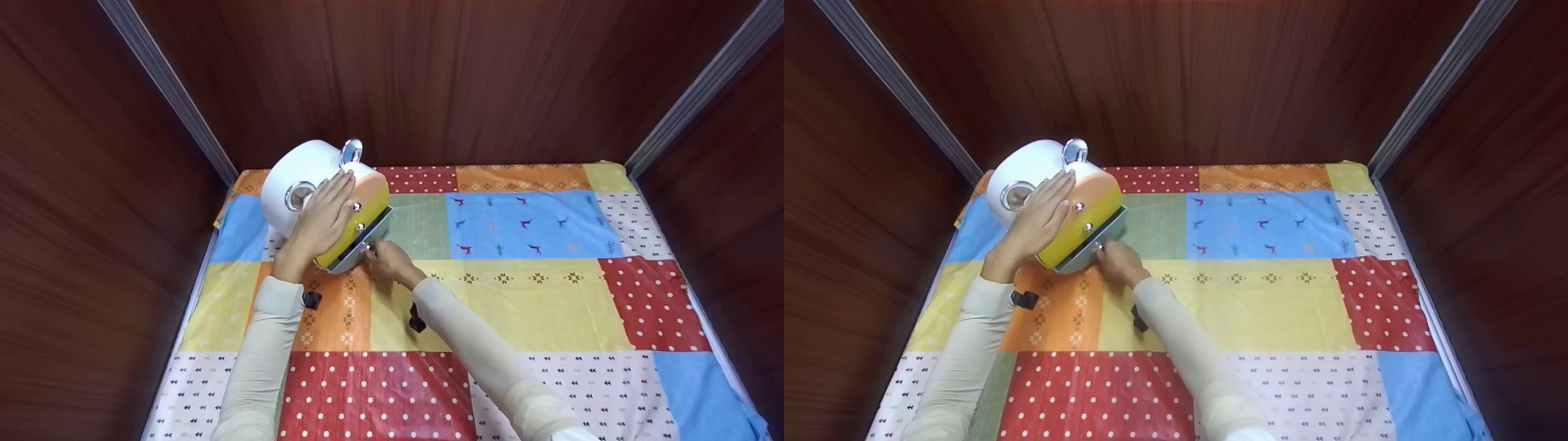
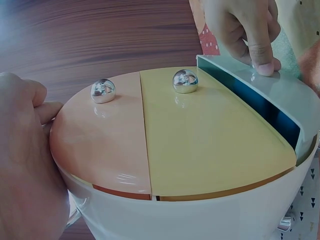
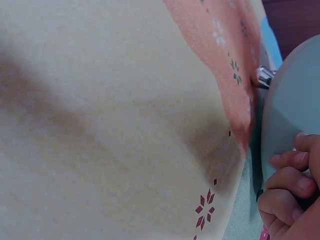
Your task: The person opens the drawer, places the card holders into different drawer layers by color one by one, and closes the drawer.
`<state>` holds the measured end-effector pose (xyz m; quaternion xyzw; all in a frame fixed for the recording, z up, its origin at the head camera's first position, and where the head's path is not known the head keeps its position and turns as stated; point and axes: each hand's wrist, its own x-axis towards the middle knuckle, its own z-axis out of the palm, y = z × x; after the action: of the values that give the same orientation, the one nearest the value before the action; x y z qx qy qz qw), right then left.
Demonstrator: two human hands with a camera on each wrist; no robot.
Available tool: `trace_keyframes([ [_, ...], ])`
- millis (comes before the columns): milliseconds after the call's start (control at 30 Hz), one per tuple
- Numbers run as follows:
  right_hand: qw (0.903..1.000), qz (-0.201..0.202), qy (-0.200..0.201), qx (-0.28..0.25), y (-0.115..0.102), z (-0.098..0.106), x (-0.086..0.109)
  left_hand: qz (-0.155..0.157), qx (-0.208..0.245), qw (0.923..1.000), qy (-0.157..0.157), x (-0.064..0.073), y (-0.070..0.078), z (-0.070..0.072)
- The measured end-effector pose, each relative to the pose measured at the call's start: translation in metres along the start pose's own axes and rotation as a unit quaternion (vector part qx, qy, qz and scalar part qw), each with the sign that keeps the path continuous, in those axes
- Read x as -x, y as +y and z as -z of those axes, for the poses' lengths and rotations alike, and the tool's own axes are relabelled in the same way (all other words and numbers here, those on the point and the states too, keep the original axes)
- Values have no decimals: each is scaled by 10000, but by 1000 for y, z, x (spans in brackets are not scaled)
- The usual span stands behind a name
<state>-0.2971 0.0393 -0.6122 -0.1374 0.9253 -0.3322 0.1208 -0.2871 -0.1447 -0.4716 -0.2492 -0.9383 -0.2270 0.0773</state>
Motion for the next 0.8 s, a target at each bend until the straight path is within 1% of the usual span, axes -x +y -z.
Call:
trace_keyframes([
  [133, 10000, 34, 11, 70, -4, 0, -2, -23, -34, 10000, 4, 0, 0, 0],
  [400, 9998, -177, -131, -3, -7, -1, -5, -30, 26, 10000, 9, 1, 0, -1],
  [633, 9998, -51, 20, 172, -8, -2, -9, -30, 15, 10000, 20, 1, 1, -1],
  [800, 9997, -115, 24, 233, -11, -2, -11, -51, 8, 9999, 107, 2, 1, -1],
])
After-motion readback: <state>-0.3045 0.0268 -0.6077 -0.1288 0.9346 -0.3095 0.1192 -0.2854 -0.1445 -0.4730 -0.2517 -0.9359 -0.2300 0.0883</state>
